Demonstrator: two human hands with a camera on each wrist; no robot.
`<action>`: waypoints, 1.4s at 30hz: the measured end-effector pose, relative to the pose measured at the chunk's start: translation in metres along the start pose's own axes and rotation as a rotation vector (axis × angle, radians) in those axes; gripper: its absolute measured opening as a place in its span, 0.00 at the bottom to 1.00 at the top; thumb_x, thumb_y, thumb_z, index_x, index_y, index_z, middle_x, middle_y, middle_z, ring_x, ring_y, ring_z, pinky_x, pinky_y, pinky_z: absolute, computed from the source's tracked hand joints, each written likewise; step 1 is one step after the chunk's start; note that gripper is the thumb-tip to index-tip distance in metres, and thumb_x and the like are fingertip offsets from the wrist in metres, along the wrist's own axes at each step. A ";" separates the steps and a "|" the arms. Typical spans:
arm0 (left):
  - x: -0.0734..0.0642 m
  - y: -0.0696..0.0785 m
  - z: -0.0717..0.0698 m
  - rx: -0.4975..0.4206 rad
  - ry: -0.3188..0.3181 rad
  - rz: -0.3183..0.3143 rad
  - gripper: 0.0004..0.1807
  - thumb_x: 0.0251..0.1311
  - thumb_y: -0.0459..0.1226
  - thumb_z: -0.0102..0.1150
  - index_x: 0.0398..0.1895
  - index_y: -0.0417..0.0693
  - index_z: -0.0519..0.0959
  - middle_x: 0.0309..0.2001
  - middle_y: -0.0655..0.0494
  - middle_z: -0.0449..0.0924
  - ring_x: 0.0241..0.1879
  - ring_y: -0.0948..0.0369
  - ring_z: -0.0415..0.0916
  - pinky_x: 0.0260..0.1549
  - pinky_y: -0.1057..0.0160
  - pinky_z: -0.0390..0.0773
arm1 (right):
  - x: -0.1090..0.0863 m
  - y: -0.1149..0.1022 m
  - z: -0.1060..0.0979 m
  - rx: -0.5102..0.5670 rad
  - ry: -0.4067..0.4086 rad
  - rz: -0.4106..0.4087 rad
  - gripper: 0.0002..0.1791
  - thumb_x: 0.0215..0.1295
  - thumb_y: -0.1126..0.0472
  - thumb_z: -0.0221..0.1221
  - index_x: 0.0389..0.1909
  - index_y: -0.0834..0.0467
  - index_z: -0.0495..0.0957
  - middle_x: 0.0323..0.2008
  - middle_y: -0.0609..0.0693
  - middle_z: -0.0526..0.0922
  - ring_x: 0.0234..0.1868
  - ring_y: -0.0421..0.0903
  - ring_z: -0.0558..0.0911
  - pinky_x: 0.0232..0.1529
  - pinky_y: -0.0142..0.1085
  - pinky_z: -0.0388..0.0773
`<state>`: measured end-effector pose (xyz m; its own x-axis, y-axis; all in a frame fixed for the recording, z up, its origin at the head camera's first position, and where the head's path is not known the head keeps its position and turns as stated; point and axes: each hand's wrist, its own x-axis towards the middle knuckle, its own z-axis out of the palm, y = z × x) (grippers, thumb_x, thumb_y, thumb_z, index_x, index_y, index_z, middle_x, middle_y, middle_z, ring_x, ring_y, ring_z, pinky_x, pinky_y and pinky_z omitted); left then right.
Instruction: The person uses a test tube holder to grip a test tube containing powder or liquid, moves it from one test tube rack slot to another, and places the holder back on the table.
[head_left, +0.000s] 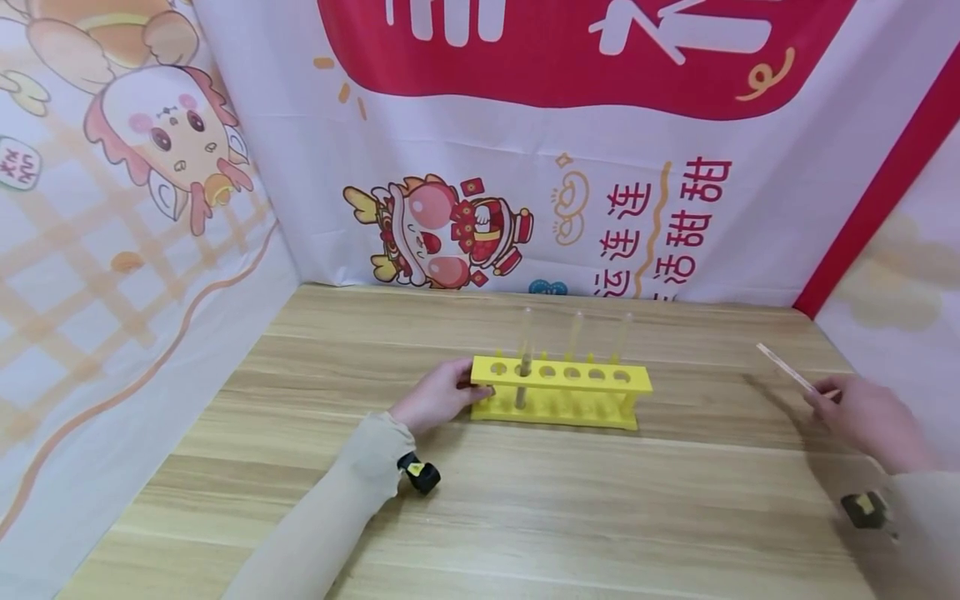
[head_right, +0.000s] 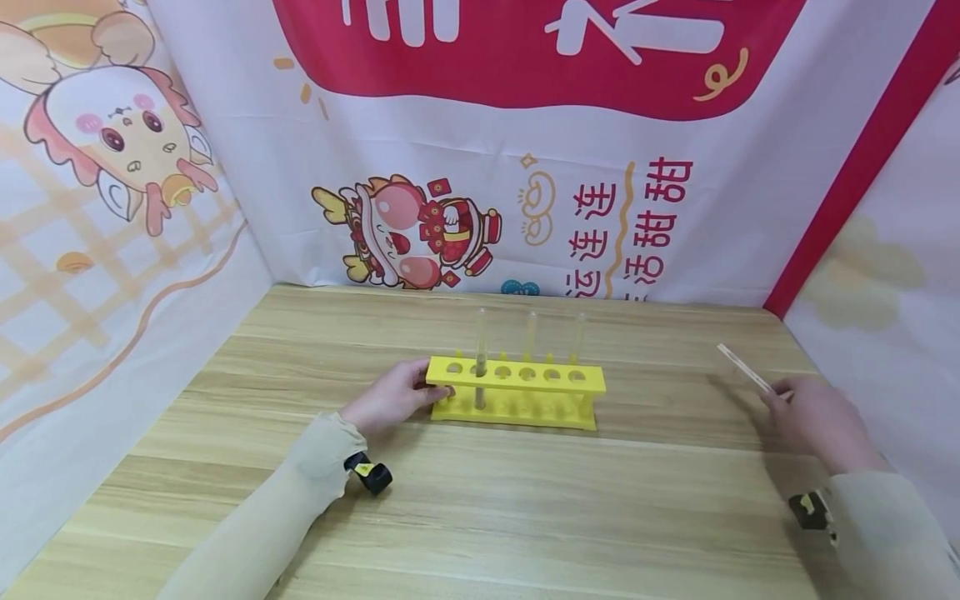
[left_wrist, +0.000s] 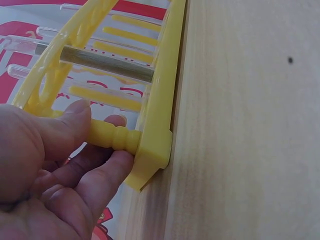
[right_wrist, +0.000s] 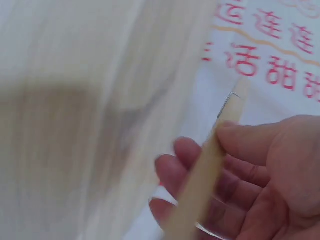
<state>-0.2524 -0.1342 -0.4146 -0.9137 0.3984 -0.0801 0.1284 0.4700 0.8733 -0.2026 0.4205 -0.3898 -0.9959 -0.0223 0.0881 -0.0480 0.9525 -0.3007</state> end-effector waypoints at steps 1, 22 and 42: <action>0.000 0.000 0.000 0.000 0.000 -0.001 0.18 0.66 0.35 0.61 0.59 0.53 0.77 0.56 0.57 0.80 0.57 0.59 0.75 0.58 0.57 0.74 | -0.001 -0.004 -0.002 0.013 0.030 -0.005 0.15 0.73 0.58 0.54 0.40 0.69 0.79 0.22 0.48 0.80 0.21 0.44 0.72 0.20 0.38 0.65; 0.000 -0.001 0.001 0.006 0.001 0.027 0.16 0.67 0.34 0.60 0.57 0.51 0.77 0.54 0.55 0.80 0.56 0.57 0.76 0.58 0.56 0.74 | -0.021 -0.094 -0.032 0.036 0.262 -0.129 0.12 0.71 0.60 0.59 0.47 0.65 0.77 0.27 0.55 0.82 0.25 0.47 0.75 0.24 0.39 0.67; 0.000 0.000 0.001 0.013 0.004 0.031 0.16 0.67 0.35 0.60 0.57 0.51 0.77 0.55 0.55 0.80 0.56 0.58 0.76 0.58 0.56 0.74 | -0.024 -0.167 -0.042 0.029 0.364 -0.303 0.13 0.65 0.61 0.65 0.47 0.63 0.80 0.27 0.51 0.79 0.26 0.48 0.71 0.27 0.42 0.68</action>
<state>-0.2519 -0.1332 -0.4151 -0.9107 0.4100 -0.0508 0.1622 0.4679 0.8688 -0.1672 0.2746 -0.3023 -0.8451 -0.1854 0.5015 -0.3399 0.9103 -0.2361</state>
